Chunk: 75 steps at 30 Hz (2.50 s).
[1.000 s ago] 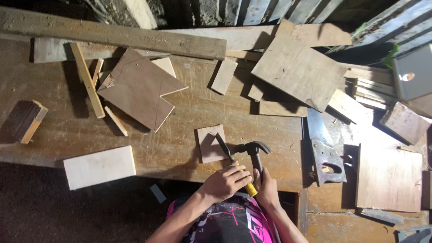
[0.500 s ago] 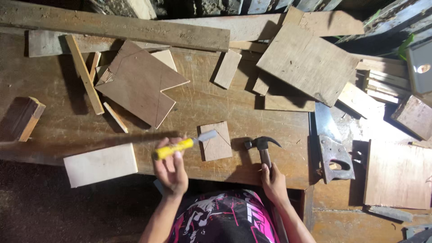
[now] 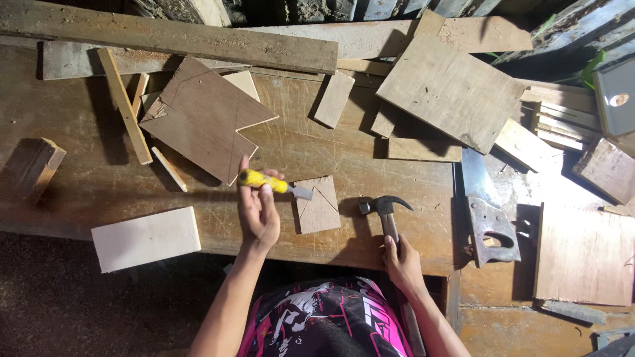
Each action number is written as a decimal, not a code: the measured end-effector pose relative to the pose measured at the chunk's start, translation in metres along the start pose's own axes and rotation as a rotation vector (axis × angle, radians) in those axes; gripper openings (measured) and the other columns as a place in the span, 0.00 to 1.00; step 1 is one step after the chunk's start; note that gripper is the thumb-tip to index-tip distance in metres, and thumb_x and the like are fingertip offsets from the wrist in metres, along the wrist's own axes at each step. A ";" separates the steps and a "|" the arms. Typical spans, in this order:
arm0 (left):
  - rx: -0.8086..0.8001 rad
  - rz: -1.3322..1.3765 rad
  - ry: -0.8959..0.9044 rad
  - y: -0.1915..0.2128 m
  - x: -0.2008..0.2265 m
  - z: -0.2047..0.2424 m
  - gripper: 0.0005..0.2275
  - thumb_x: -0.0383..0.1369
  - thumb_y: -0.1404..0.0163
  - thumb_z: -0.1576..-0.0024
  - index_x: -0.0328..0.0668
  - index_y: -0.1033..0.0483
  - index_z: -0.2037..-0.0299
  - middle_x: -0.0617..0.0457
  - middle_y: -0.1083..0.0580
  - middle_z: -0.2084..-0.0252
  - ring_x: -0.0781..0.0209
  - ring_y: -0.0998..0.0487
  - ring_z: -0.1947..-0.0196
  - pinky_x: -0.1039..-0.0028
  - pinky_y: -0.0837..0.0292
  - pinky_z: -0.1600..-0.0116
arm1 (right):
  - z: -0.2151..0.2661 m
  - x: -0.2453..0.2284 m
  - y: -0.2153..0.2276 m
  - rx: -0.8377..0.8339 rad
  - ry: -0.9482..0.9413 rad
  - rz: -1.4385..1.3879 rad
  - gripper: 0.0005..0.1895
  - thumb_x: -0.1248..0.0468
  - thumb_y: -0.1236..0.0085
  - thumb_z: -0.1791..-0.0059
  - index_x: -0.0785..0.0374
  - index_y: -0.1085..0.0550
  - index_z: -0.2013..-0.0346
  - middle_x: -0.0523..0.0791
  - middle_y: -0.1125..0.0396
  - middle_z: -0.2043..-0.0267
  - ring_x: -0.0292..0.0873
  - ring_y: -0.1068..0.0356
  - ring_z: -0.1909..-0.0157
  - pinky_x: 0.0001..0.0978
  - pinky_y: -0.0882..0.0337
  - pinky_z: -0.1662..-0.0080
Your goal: The person uses a chisel and hammer to carve a triangular pattern into a small wooden block. They repeatedly strike the chisel along marked lines to deepen the grooves. The person then uses a hand saw to cut along the carved lines on the wood.
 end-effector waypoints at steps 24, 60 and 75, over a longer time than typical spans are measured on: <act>-0.035 0.001 0.067 0.017 -0.001 -0.001 0.26 0.33 0.66 0.28 0.34 0.59 0.22 0.45 0.29 0.48 0.57 0.24 0.47 0.64 0.23 0.40 | 0.001 -0.004 0.003 -0.026 -0.047 -0.008 0.21 0.51 0.52 0.45 0.68 0.27 0.53 0.45 0.34 0.82 0.37 0.34 0.81 0.33 0.33 0.76; -0.053 0.067 0.161 0.037 -0.004 0.018 0.28 0.36 0.65 0.28 0.35 0.63 0.22 0.45 0.31 0.47 0.57 0.25 0.46 0.63 0.25 0.39 | 0.005 -0.008 0.003 -0.053 -0.080 -0.042 0.20 0.51 0.53 0.44 0.67 0.28 0.55 0.45 0.35 0.83 0.39 0.36 0.85 0.34 0.36 0.80; -0.128 0.103 0.078 0.048 -0.011 0.019 0.28 0.36 0.65 0.28 0.37 0.65 0.21 0.44 0.30 0.47 0.56 0.24 0.46 0.60 0.25 0.38 | 0.004 -0.008 0.002 -0.058 -0.081 -0.057 0.20 0.51 0.53 0.44 0.67 0.28 0.55 0.45 0.36 0.83 0.37 0.37 0.85 0.32 0.36 0.80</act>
Point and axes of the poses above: each hand's wrist, its own z-axis away from the middle knuckle, its own y-axis out of the back of the hand, x = y × z, the point moved 5 cm from there along -z, towards the middle knuckle
